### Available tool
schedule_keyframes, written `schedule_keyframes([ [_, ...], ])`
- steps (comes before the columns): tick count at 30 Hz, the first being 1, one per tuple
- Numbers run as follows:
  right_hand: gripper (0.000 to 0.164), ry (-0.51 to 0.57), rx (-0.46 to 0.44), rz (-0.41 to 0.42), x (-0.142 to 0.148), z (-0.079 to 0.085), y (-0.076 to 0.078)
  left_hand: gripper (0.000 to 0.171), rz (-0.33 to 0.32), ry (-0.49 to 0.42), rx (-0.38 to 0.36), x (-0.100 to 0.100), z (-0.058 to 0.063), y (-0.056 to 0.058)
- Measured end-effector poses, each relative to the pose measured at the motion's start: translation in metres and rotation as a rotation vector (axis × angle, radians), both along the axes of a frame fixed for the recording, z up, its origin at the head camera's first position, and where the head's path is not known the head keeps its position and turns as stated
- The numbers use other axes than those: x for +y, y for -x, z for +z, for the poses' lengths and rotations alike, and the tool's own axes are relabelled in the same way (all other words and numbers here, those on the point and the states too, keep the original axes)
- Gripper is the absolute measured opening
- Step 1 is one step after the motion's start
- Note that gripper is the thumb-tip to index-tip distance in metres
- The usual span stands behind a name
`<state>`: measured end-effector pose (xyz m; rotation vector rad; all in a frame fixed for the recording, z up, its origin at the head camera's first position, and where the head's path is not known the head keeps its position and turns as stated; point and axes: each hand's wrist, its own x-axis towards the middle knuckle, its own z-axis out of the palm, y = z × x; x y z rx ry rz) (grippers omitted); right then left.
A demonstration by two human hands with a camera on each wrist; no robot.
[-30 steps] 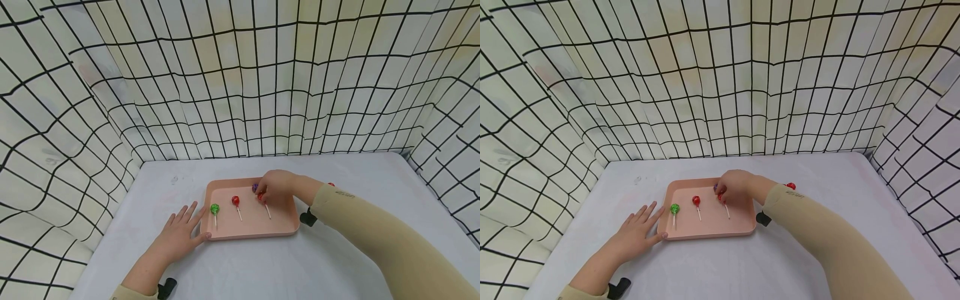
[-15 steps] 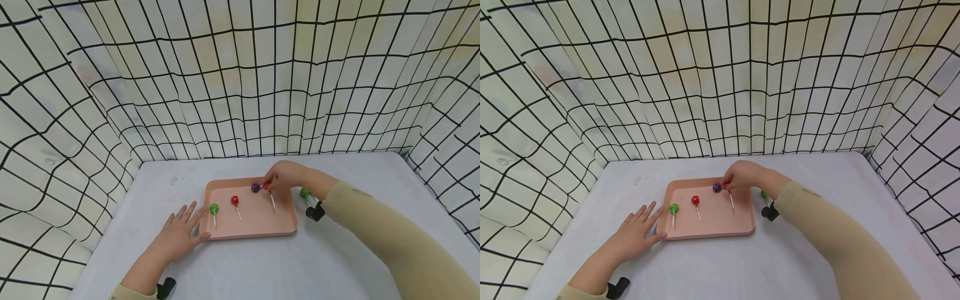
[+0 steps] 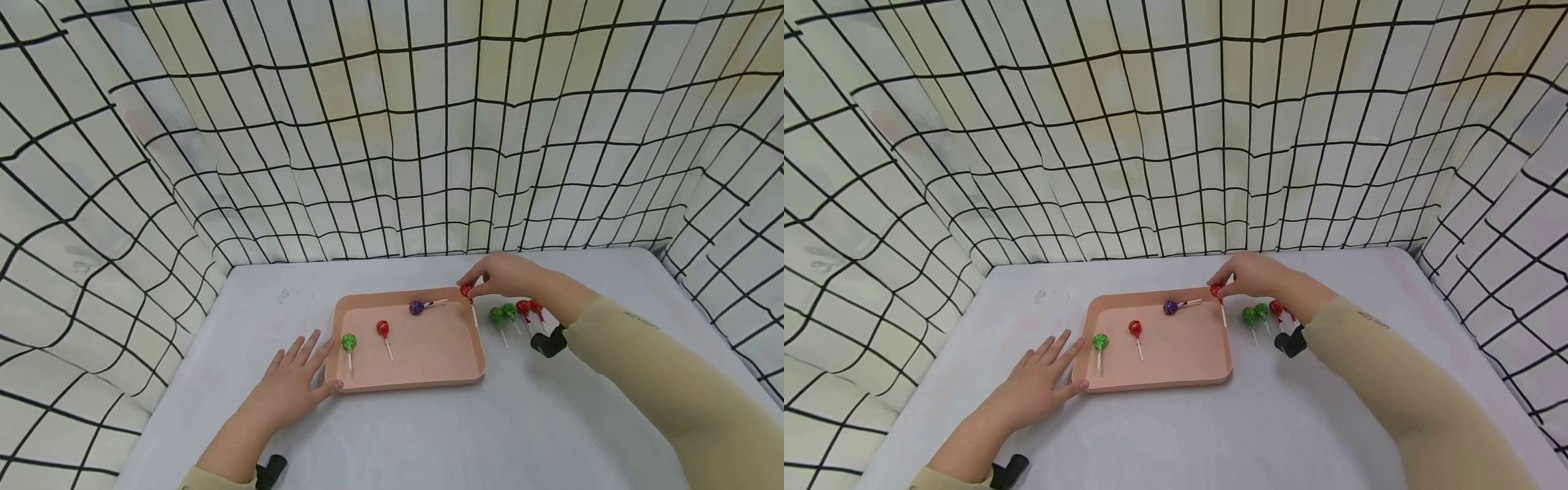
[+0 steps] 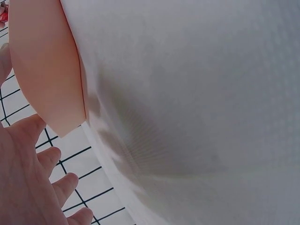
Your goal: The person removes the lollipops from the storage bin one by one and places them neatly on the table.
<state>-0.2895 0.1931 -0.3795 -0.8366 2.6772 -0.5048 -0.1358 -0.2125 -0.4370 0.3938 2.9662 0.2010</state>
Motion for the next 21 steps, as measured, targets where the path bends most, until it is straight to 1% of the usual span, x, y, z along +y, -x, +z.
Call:
schedule_keyframes([
  [4,0.035,0.0,-0.017,-0.042,0.022,-0.002,-0.002,0.082,0.003,-0.003,-0.006,0.0,0.0,0.0],
  [8,0.035,-0.005,-0.036,-0.067,0.046,-0.005,-0.004,0.082,0.006,-0.006,-0.008,0.0,0.0,0.0],
  [14,0.034,-0.046,-0.049,-0.113,0.081,-0.006,-0.01,0.082,0.002,-0.002,-0.009,0.0,-0.001,0.0],
  [21,0.033,-0.062,-0.07,-0.153,0.12,-0.016,-0.013,0.083,0.004,-0.003,-0.006,-0.001,-0.001,0.0],
])
